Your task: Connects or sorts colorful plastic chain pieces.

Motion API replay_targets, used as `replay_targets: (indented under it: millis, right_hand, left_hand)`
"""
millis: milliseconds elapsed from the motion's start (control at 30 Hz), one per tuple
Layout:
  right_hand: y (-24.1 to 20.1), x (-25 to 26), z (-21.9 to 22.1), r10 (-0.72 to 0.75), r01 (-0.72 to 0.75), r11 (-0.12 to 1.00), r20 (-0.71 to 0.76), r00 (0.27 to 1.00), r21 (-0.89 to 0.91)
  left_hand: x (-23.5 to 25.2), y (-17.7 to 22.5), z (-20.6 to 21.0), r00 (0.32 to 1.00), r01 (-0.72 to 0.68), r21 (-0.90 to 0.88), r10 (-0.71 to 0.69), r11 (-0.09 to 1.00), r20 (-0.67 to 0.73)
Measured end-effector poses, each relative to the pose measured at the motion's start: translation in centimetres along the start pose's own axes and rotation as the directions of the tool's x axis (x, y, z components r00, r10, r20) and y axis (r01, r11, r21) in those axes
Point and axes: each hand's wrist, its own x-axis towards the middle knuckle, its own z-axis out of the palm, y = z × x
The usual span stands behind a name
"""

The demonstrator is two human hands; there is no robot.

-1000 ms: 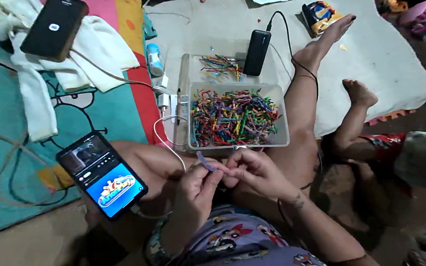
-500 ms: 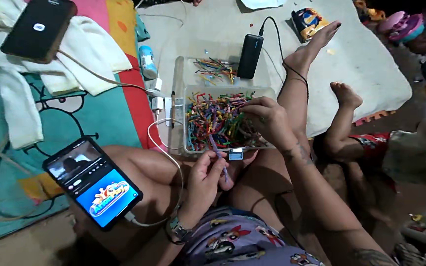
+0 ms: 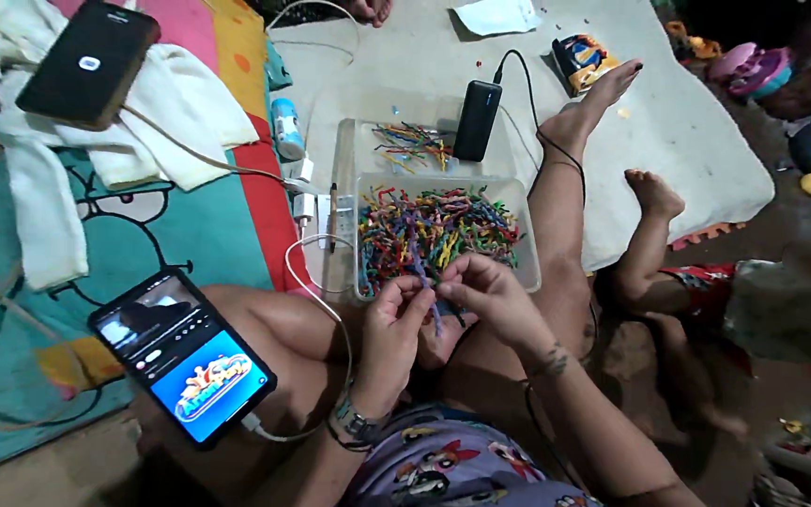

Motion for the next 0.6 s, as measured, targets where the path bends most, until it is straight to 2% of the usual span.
replay_targets:
  millis: [200, 300, 400, 500, 600]
  right_hand:
    - [0.8, -1.3, 1.0, -0.082, 0.081, 0.994, -0.011, 0.997, -0.079]
    - [1.0, -1.7, 0.6, -0.127, 0.124, 0.986, -0.015, 0.992, -0.109]
    - [0.7, -1.7, 0.1, -0.143, 0.139, 0.988, -0.054, 0.988, -0.068]
    - [0.6, -1.5, -0.8, -0.217, 0.215, 0.972, -0.010, 0.976, -0.090]
    - [0.7, -1.7, -1.2, -0.263, 0.258, 0.953, -0.009, 0.965, -0.158]
  left_hand:
    - [-0.1, -0.2, 0.2, 0.999, 0.042, -0.022, -0.043, 0.999, -0.007]
    - [-0.1, -0.4, 0.2, 0.998, 0.062, 0.010, -0.062, 0.998, 0.032]
    - [-0.4, -0.4, 0.1, 0.986, 0.053, 0.124, -0.071, 0.991, 0.150]
    - [-1.0, -0.4, 0.1, 0.957, 0.002, 0.205, -0.062, 0.979, 0.285]
    - [-1.5, -0.5, 0.1, 0.942, -0.009, 0.218, -0.065, 0.976, 0.328]
